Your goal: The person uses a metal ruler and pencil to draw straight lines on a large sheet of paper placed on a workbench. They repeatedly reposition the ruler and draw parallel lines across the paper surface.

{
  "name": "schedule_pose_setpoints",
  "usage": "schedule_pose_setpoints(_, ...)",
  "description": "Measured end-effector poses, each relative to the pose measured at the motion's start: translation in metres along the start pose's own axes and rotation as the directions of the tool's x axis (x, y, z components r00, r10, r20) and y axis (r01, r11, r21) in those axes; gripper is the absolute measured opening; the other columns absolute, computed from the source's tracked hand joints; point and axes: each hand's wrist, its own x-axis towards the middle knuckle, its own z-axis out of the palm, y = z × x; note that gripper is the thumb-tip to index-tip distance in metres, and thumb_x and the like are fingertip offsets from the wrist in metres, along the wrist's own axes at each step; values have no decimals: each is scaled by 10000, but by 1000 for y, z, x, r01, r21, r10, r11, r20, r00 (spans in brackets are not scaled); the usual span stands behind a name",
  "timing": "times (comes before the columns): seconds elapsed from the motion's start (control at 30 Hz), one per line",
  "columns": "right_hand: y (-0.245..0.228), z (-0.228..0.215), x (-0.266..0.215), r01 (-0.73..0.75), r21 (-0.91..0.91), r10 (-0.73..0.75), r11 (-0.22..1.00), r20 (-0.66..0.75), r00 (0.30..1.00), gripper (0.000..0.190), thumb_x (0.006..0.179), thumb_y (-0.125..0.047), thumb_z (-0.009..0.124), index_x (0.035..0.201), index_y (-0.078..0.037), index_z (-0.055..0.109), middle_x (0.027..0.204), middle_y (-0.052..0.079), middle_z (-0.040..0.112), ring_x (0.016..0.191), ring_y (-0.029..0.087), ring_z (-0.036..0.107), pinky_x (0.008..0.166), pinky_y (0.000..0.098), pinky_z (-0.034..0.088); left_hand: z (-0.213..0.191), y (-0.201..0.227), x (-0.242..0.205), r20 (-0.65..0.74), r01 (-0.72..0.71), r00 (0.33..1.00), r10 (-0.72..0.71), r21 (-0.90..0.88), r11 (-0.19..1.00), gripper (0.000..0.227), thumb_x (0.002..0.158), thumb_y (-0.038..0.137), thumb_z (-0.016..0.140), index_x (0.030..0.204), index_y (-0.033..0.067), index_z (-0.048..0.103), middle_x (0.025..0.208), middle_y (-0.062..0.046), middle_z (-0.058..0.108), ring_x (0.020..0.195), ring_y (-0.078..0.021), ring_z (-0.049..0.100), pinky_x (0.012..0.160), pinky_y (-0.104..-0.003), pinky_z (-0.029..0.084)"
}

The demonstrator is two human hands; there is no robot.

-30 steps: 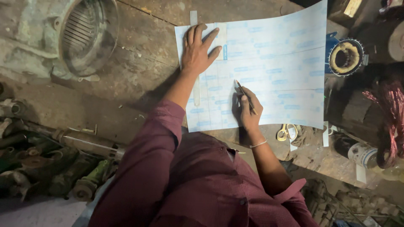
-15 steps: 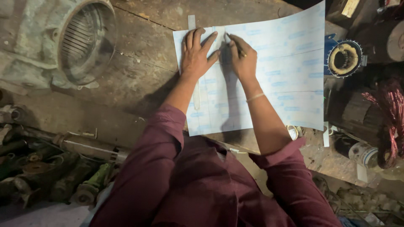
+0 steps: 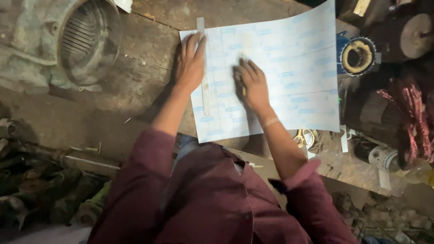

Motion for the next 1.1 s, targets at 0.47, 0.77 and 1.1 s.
schedule_pose_setpoints(0.47, -24, -23, -100, 52, -78, -55, 996, -42, 998, 331, 963, -250, 751, 1227, -63, 678, 1474, 132, 591, 1401, 407, 493, 1136, 475, 433, 21, 57, 1, 313, -184, 941, 131, 144, 972, 843, 938, 544, 683, 1597, 108, 387, 1677, -71, 291, 1543, -299, 226, 1239, -503, 212)
schedule_pose_setpoints(0.77, -17, -21, -102, 53, -43, -56, 998, -65, 996, 334, 953, -286, 768, 1200, -72, 702, 1459, 142, 596, 1387, 430, 489, 1122, 493, 430, 7, 67, 20, 542, -166, 841, 8, 244, 956, 1344, 641, 740, 819, 1638, 93, 190, 1717, -71, 102, 1569, -285, 110, 1257, -490, 172)
schedule_pose_setpoints(1.1, -11, -23, -104, 54, 0, -54, 999, -80, 995, 337, 936, -286, 789, 1193, -85, 707, 1446, 141, 609, 1375, 435, 495, 1115, 496, 436, -2, 78, 19, 562, -133, 827, -20, 231, 964, 1354, 638, 720, 837, 1643, 105, 171, 1730, -50, 72, 1582, -265, 80, 1281, -468, 140)
